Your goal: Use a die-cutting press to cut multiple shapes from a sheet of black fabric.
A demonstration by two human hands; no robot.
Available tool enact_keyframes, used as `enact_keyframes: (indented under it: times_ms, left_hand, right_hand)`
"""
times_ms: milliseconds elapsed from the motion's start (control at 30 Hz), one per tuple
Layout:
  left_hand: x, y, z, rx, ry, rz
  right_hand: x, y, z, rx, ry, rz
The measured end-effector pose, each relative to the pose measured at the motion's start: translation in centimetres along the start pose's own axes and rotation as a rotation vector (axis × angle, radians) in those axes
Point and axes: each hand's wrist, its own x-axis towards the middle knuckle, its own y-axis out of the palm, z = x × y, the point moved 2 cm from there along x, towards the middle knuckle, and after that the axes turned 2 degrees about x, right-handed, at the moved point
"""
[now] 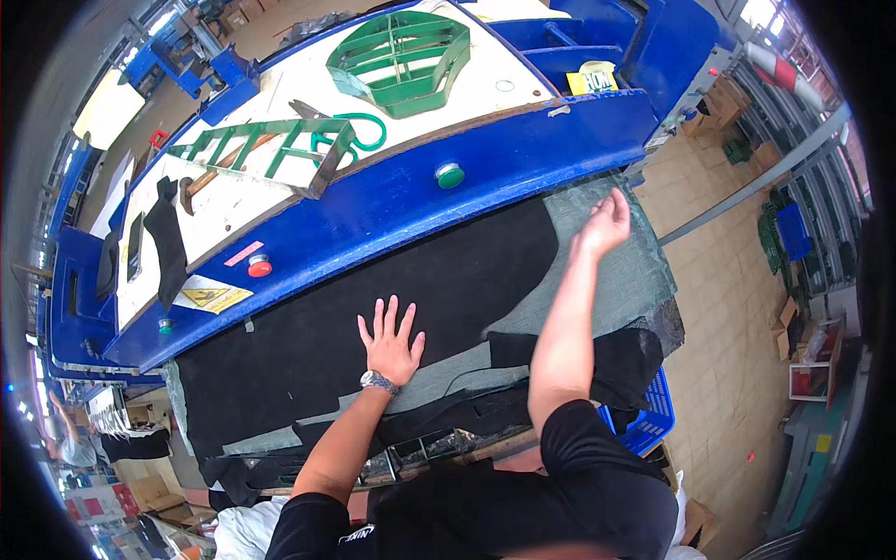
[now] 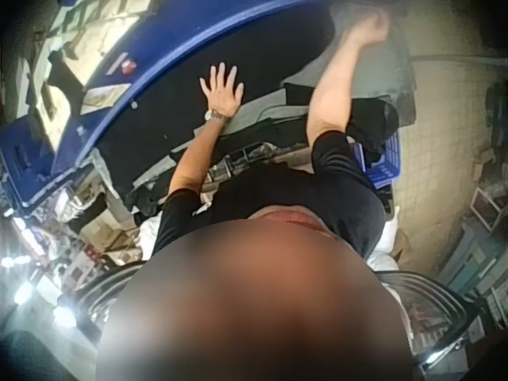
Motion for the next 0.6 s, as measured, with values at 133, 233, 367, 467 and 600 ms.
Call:
enact_keyframes:
  times_ms: [133,233,367,467,600]
  left_hand:
    - [0.5,-0.1,-0.4,-0.004,0.027,-0.021]
    - [0.6,0.0,-0.4,0.004,0.023,-0.02]
    - [0.8,0.2,-0.7,-0.002,0.048,-0.035]
    - [0.9,0.2,-0.4,0.019,0.026,-0.032]
    - [1.1,0.3,-0.5,0.017,0.019,-0.011]
  right_hand:
    - [3.2,-2.3,-2.5,-0.864,-0.374,0.492]
    - [1.9,-1.4,-5.0,-1.353,-0.29,0.488]
    - [3.8,0.8,-8.3,-1.564,-0.156,0.556]
    - [1.9,4.4,-9.1,-1.616,-0.169,0.88]
    - [-0.5,5.2,-11.7,-1.547,-0.421,1.22]
